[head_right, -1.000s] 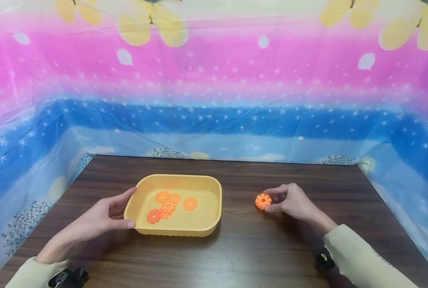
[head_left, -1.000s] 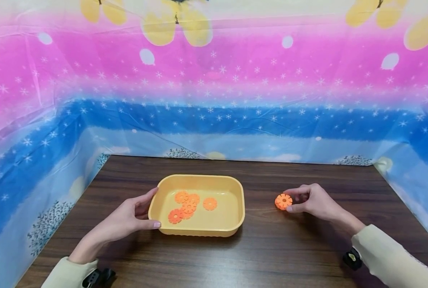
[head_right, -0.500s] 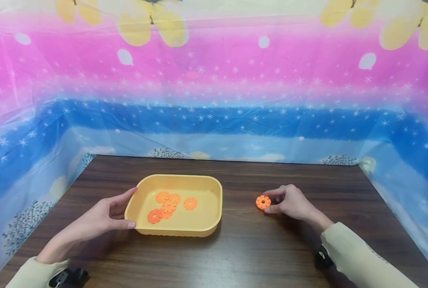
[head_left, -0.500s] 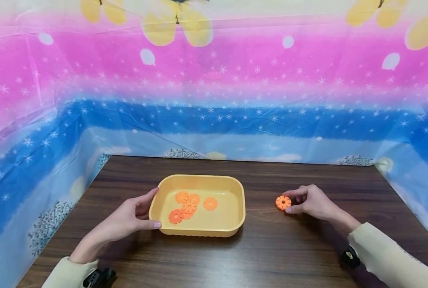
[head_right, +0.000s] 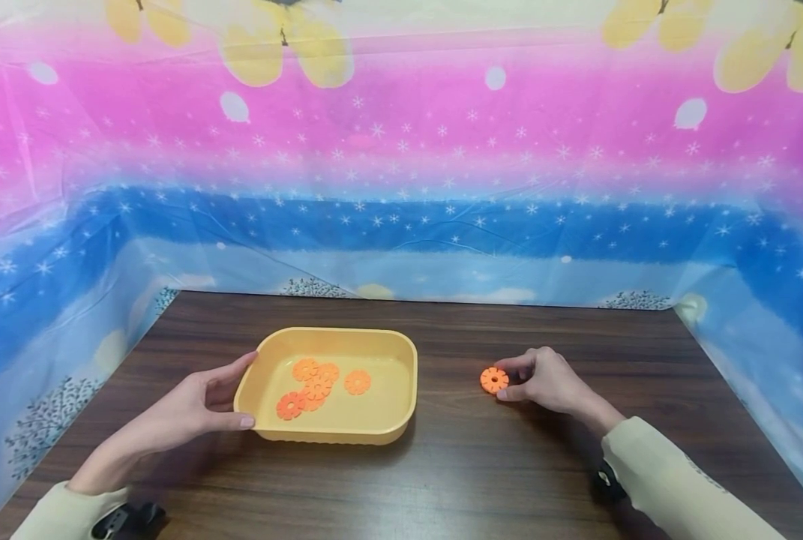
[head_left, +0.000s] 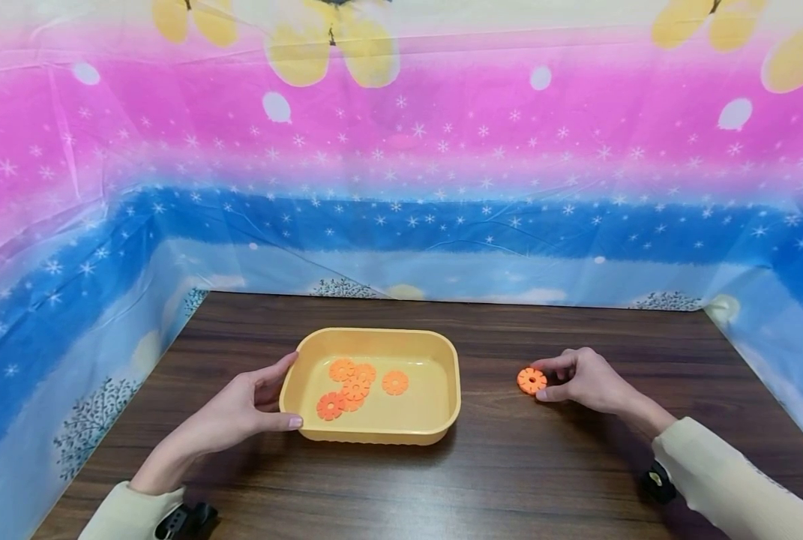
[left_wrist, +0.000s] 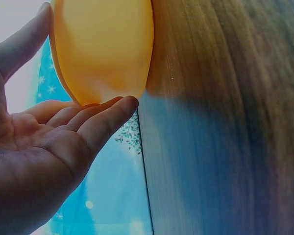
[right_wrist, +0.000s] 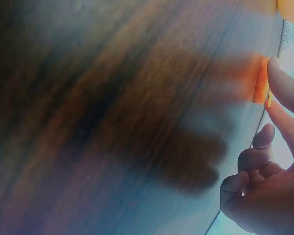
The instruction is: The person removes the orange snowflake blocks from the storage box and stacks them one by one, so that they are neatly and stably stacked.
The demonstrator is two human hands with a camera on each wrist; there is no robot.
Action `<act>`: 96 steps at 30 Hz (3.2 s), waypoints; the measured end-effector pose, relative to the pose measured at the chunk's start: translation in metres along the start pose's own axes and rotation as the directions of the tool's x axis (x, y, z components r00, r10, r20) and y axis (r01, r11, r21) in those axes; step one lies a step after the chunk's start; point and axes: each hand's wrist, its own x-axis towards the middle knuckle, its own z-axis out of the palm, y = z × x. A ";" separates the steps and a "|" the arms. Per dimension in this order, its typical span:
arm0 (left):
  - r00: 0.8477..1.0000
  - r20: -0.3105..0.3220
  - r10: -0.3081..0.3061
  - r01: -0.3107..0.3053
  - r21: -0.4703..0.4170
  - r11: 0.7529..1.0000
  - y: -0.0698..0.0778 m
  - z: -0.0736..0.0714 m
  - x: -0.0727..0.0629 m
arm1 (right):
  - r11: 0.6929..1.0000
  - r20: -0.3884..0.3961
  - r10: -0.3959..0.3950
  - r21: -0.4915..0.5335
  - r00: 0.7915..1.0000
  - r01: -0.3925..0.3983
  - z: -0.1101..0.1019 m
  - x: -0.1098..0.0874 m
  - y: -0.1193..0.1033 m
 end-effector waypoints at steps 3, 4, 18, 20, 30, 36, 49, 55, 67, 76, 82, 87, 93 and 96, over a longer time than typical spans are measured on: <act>1.000 -0.001 -0.005 0.005 -0.011 1.000 0.000 0.000 0.000 | 1.000 0.002 0.001 0.000 1.000 -0.001 0.000 0.000 0.000; 1.000 -0.001 -0.005 0.005 -0.011 1.000 0.000 0.000 0.000 | 1.000 0.001 0.000 0.000 1.000 0.000 0.001 0.000 0.001; 1.000 0.003 0.010 -0.010 0.007 1.000 0.001 0.000 -0.001 | 1.000 0.000 -0.006 0.000 1.000 0.006 0.001 0.000 0.002; 1.000 0.000 0.001 -0.001 -0.002 1.000 0.002 0.001 -0.001 | 1.000 0.003 -0.005 0.003 1.000 0.005 0.001 0.000 0.002; 1.000 0.000 0.002 -0.002 0.007 1.000 0.001 0.000 -0.001 | 1.000 0.005 -0.001 0.009 1.000 0.001 0.001 0.000 0.002; 1.000 -0.007 0.000 0.000 0.022 1.000 0.000 -0.001 -0.001 | 1.000 0.006 -0.002 0.010 1.000 0.002 0.001 0.001 0.003; 1.000 -0.005 0.007 -0.007 0.007 1.000 -0.001 0.000 0.000 | 0.999 0.004 -0.012 0.033 1.000 0.012 -0.003 0.000 -0.004; 1.000 0.002 0.008 -0.009 0.003 1.000 -0.002 -0.001 0.000 | 0.999 0.015 -0.005 0.038 1.000 0.004 -0.006 0.000 -0.019; 1.000 -0.006 0.002 -0.002 0.004 1.000 -0.003 -0.001 0.001 | 0.991 0.081 -0.135 0.015 0.988 0.134 -0.002 0.022 -0.074; 1.000 -0.003 -0.002 0.002 -0.016 1.000 -0.003 -0.001 0.001 | 0.965 0.144 -0.261 0.054 0.955 0.256 0.016 0.043 -0.116; 1.000 0.000 -0.003 0.003 -0.015 1.000 -0.003 0.000 0.001 | 0.933 0.186 -0.356 0.124 0.916 0.338 0.032 0.058 -0.138; 1.000 0.005 0.003 -0.002 -0.016 1.000 -0.004 0.000 0.001 | 0.923 0.220 -0.384 0.114 0.897 0.368 0.044 0.071 -0.154; 1.000 0.009 0.003 -0.003 -0.018 1.000 -0.003 -0.001 0.001 | 0.921 0.267 -0.389 0.105 0.882 0.374 0.055 0.085 -0.166; 1.000 0.009 0.001 -0.001 -0.021 1.000 -0.003 -0.001 0.001 | 0.915 0.286 -0.404 0.116 0.869 0.387 0.061 0.091 -0.170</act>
